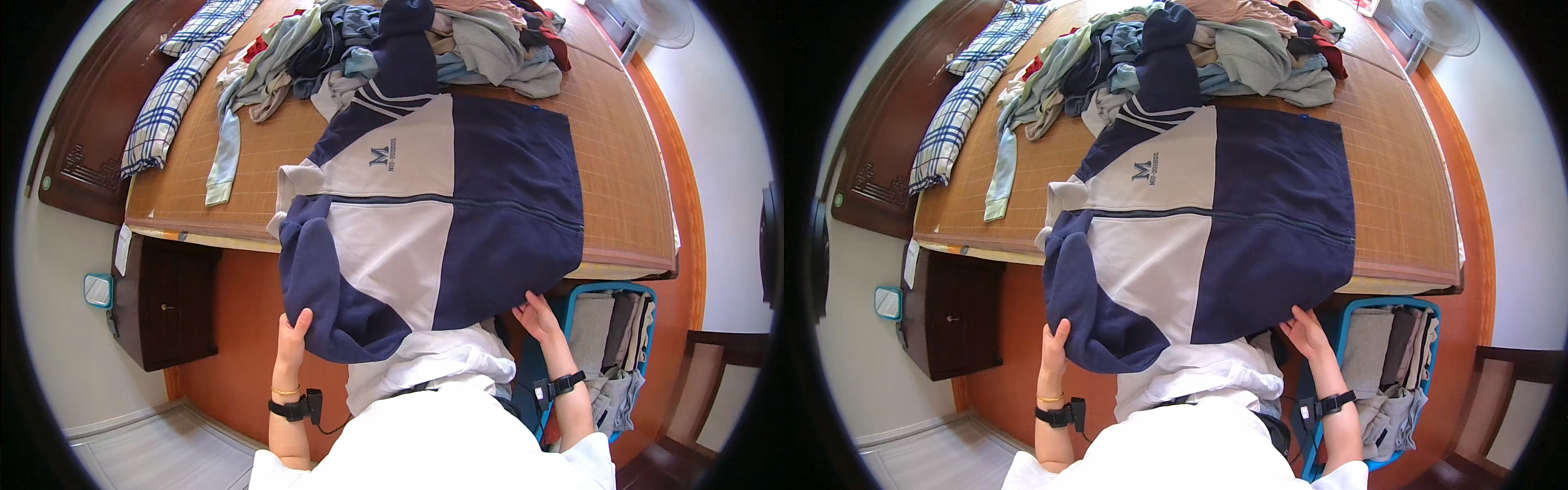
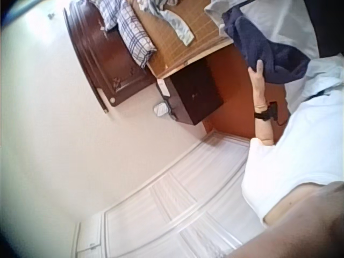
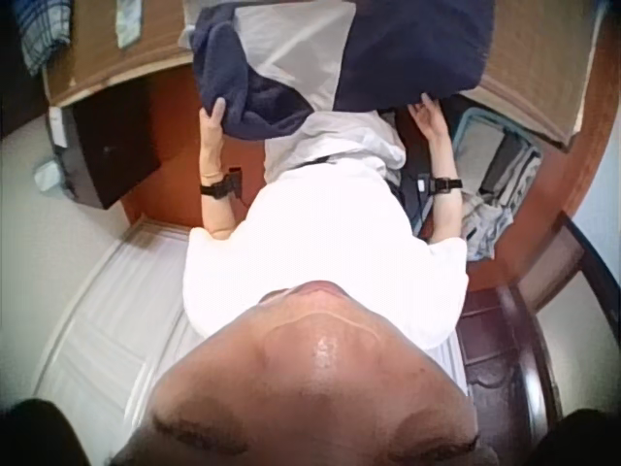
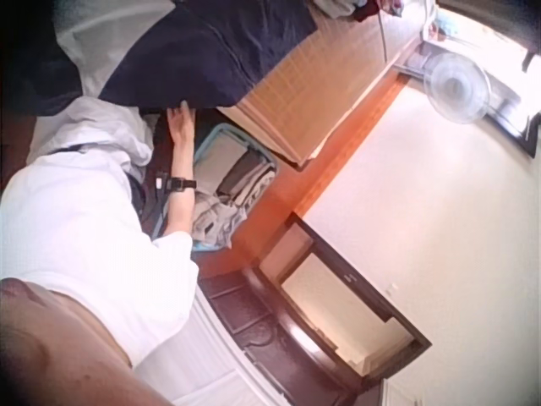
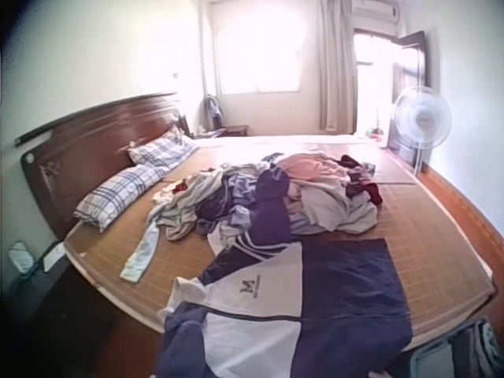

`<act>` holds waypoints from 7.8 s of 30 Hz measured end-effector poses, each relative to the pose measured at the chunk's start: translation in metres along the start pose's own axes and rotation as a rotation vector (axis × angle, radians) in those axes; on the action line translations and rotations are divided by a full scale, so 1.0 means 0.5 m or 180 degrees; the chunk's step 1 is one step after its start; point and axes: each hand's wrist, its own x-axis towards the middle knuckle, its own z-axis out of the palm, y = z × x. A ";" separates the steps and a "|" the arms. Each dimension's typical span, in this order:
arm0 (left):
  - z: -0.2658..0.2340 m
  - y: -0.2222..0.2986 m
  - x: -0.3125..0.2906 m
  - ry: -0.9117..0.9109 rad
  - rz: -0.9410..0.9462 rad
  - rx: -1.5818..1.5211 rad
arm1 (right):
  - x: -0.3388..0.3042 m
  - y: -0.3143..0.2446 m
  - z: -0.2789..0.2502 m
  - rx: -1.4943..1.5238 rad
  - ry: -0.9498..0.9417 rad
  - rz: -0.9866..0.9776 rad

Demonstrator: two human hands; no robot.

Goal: Fold laundry on a bed and place it into a storage bin.

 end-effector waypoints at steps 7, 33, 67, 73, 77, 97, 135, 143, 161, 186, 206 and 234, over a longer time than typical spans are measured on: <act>-0.070 0.013 -0.067 0.0386 -0.0018 -0.0607 | -0.144 -0.141 -0.037 -0.1343 -0.0174 0.0421; 0.247 0.256 0.397 -0.0511 0.2919 0.2689 | 0.111 -0.350 0.207 -0.2186 0.0442 -0.1518; 0.053 0.159 0.335 0.0804 0.2352 0.3562 | 0.192 -0.424 0.353 -0.5403 0.0377 -0.3464; 0.048 0.096 0.364 0.0348 0.2234 0.3451 | 0.238 -0.260 0.547 -0.5947 -0.1534 -0.2714; 0.008 0.116 0.347 0.1110 0.2021 0.3723 | 0.252 -0.178 0.709 -0.5710 -0.1936 -0.2585; -0.146 0.124 0.269 0.0090 0.2003 0.2374 | 0.336 -0.033 0.801 -0.5666 -0.4156 -0.4309; 0.010 0.088 0.469 0.0461 0.1642 0.2904 | 0.438 -0.046 0.869 -0.5890 -0.3288 -0.0600; 0.010 0.079 0.478 0.0440 0.1431 0.2885 | 0.517 -0.104 0.949 -0.5647 -0.2986 0.0615; 0.012 0.046 0.467 0.1146 0.2003 0.3043 | 0.459 -0.016 0.882 -0.5905 -0.2486 -0.5260; 0.422 0.324 0.571 -0.1622 0.2531 0.4365 | 0.259 -0.516 0.348 -0.5629 -0.0251 -0.2408; 0.384 0.103 0.362 -0.2342 0.2166 0.4390 | 0.047 -0.306 0.235 -0.5069 0.0916 -0.2885; 0.716 0.024 0.301 -0.2888 0.3748 0.4081 | 0.289 -0.507 0.211 -0.4727 0.0916 -0.2449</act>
